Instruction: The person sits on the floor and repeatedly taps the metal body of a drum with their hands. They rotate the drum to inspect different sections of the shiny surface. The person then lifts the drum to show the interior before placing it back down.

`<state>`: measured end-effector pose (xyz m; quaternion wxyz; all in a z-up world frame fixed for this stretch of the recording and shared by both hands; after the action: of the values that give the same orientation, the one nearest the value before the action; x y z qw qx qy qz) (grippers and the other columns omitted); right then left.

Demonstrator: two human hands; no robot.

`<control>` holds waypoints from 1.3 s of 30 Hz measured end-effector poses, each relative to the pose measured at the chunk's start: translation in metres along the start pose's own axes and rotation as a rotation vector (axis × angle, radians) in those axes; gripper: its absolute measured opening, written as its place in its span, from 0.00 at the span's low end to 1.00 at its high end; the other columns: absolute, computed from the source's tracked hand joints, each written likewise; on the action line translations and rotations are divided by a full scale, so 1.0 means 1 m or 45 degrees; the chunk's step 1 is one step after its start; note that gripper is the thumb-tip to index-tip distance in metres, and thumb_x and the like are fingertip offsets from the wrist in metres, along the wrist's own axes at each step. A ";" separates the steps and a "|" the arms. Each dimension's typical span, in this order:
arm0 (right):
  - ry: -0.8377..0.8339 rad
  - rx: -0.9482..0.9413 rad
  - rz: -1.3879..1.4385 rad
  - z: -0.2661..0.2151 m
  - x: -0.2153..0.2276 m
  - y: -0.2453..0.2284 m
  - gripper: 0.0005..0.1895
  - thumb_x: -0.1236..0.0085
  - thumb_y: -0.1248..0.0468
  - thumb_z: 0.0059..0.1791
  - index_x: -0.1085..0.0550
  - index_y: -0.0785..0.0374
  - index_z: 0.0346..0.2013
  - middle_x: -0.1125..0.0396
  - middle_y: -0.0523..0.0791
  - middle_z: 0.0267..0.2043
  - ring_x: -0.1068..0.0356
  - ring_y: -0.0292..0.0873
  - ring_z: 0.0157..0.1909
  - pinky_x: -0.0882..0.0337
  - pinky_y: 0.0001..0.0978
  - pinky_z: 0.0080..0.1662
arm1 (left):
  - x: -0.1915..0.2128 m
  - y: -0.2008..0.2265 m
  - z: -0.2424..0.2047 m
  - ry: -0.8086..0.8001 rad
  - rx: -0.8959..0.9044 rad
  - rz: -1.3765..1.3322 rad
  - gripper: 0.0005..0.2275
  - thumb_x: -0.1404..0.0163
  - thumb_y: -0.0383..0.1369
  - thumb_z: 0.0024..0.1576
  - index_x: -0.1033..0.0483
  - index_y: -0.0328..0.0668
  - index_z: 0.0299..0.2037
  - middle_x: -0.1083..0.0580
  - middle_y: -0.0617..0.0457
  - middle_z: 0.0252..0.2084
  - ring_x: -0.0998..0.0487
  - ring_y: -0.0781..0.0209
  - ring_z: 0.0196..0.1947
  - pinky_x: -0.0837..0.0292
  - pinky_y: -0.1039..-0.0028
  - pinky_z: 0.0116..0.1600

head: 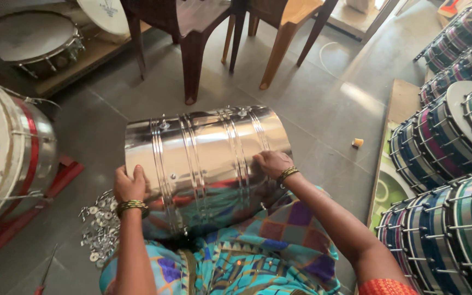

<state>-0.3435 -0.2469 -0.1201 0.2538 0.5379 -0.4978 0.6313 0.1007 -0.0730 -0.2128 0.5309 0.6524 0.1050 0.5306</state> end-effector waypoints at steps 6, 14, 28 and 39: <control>0.205 -0.271 -0.045 0.041 0.043 0.046 0.23 0.50 0.44 0.49 0.22 0.53 0.49 0.25 0.51 0.42 0.25 0.56 0.44 0.27 0.50 0.50 | 0.002 -0.004 0.049 -0.047 0.077 0.005 0.27 0.42 0.46 0.58 0.30 0.33 0.60 0.21 0.39 0.49 0.21 0.42 0.49 0.29 0.58 0.55; 0.552 -0.384 0.584 0.110 0.012 0.153 0.27 0.38 0.51 0.48 0.28 0.66 0.53 0.28 0.52 0.49 0.26 0.49 0.48 0.28 0.42 0.49 | -0.021 -0.060 0.102 -0.144 0.249 -0.538 0.26 0.48 0.49 0.69 0.29 0.21 0.48 0.29 0.27 0.40 0.28 0.54 0.38 0.24 0.63 0.47; 0.654 -0.572 0.488 0.126 0.010 0.137 0.30 0.46 0.41 0.55 0.20 0.67 0.31 0.30 0.53 0.26 0.33 0.44 0.26 0.34 0.43 0.34 | -0.030 -0.010 0.095 -0.168 0.309 -0.253 0.31 0.55 0.57 0.68 0.22 0.26 0.36 0.29 0.46 0.28 0.33 0.61 0.28 0.36 0.61 0.35; 0.332 -0.292 1.048 0.136 -0.023 0.154 0.15 0.37 0.57 0.50 0.24 0.68 0.38 0.29 0.39 0.31 0.34 0.32 0.31 0.31 0.30 0.35 | -0.019 0.008 0.071 -0.177 0.676 -0.704 0.33 0.54 0.61 0.57 0.23 0.36 0.55 0.26 0.55 0.35 0.24 0.63 0.30 0.24 0.67 0.26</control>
<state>-0.4105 -0.4220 -0.2059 0.0999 0.1794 -0.7010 0.6829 0.1461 -0.1308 -0.2090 0.4723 0.7485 0.3744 0.2765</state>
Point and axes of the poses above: each hand's wrist, its own z-axis towards the middle knuckle, its own x-axis out of the back of the hand, y = z × x, the point moved 8 cm from there along z, towards the middle knuckle
